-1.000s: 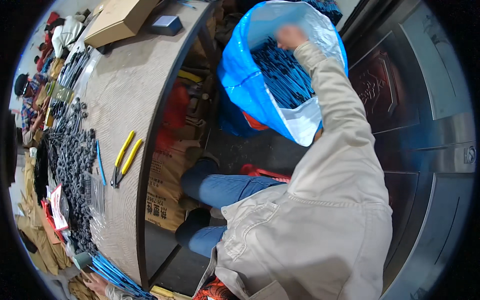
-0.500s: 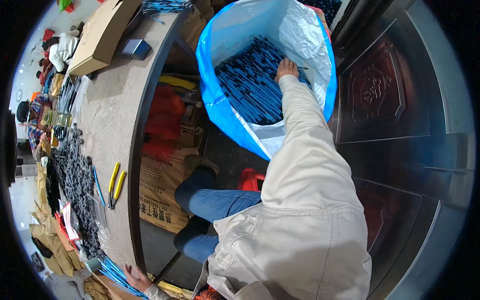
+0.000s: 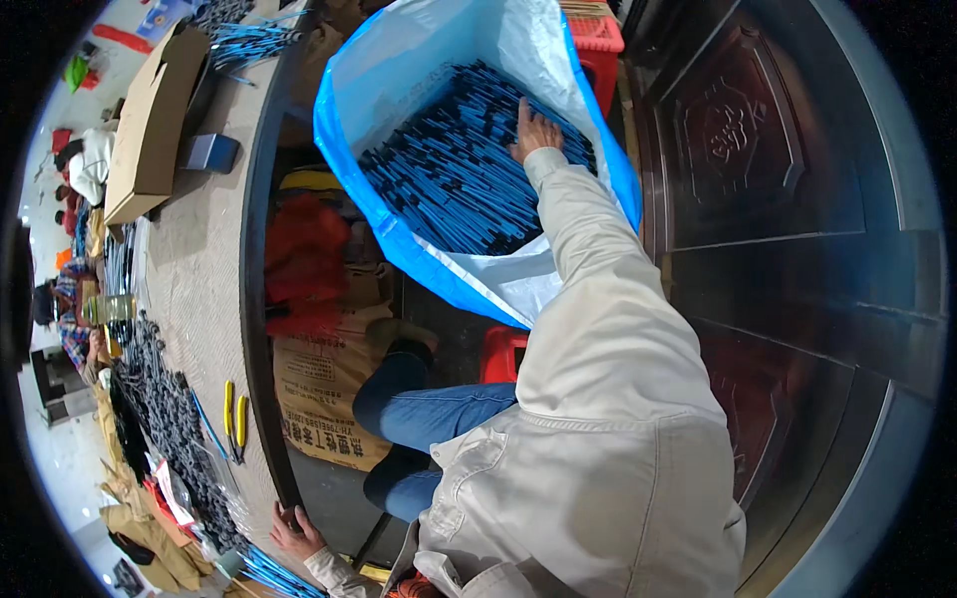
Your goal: Assembling blue plastic components into a circular fixture and using pliers to secure them.
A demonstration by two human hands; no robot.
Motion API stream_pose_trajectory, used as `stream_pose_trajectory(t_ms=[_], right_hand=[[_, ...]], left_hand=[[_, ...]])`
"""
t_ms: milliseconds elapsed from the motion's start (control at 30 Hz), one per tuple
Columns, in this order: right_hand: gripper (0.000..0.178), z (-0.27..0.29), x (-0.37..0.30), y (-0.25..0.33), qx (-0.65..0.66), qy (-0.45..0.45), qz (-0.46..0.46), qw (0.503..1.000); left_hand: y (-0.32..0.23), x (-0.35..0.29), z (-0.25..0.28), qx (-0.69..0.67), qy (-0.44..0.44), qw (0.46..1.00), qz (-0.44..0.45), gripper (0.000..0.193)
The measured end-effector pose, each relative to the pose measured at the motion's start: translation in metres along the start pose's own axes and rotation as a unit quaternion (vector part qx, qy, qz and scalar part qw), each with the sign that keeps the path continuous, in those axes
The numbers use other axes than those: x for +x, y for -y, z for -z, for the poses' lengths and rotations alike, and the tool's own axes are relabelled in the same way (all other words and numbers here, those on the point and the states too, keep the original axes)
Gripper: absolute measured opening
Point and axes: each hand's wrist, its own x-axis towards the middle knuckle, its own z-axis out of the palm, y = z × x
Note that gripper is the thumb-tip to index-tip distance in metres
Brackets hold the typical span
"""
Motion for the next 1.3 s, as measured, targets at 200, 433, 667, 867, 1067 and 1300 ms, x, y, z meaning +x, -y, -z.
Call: stream_pose_trajectory(t_ms=[200, 433, 667, 867, 1067, 1300], right_hand=[[0.053, -0.011, -0.011, -0.01, 0.073, -0.089, 0.068, 0.991], [0.039, 0.018, 0.014, -0.008, 0.124, -0.034, 0.014, 0.992], [0.032, 0.127, 0.0, 0.001, 0.229, -0.119, 0.066, 0.964], [0.033, 0.162, -0.011, -0.026, 0.294, -0.255, 0.086, 0.917], [0.029, 0.223, -0.051, -0.012, 0.427, -0.246, 0.169, 0.853], [0.02, 0.296, -0.078, 0.012, 0.348, -0.29, 0.194, 0.87]], left_hand=[[-0.005, 0.007, 0.002, 0.018, 0.027, 0.999, 0.007, 0.04], [-0.004, 0.006, 0.003, 0.009, 0.039, 0.999, 0.023, 0.039], [-0.002, 0.007, 0.002, -0.012, 0.07, 0.997, 0.027, 0.037], [-0.02, 0.009, 0.004, -0.032, 0.062, 0.997, 0.013, 0.032], [-0.027, 0.007, -0.004, -0.017, 0.0, 0.999, -0.038, 0.029], [-0.033, -0.001, -0.005, -0.052, -0.024, 0.998, -0.039, 0.023]])
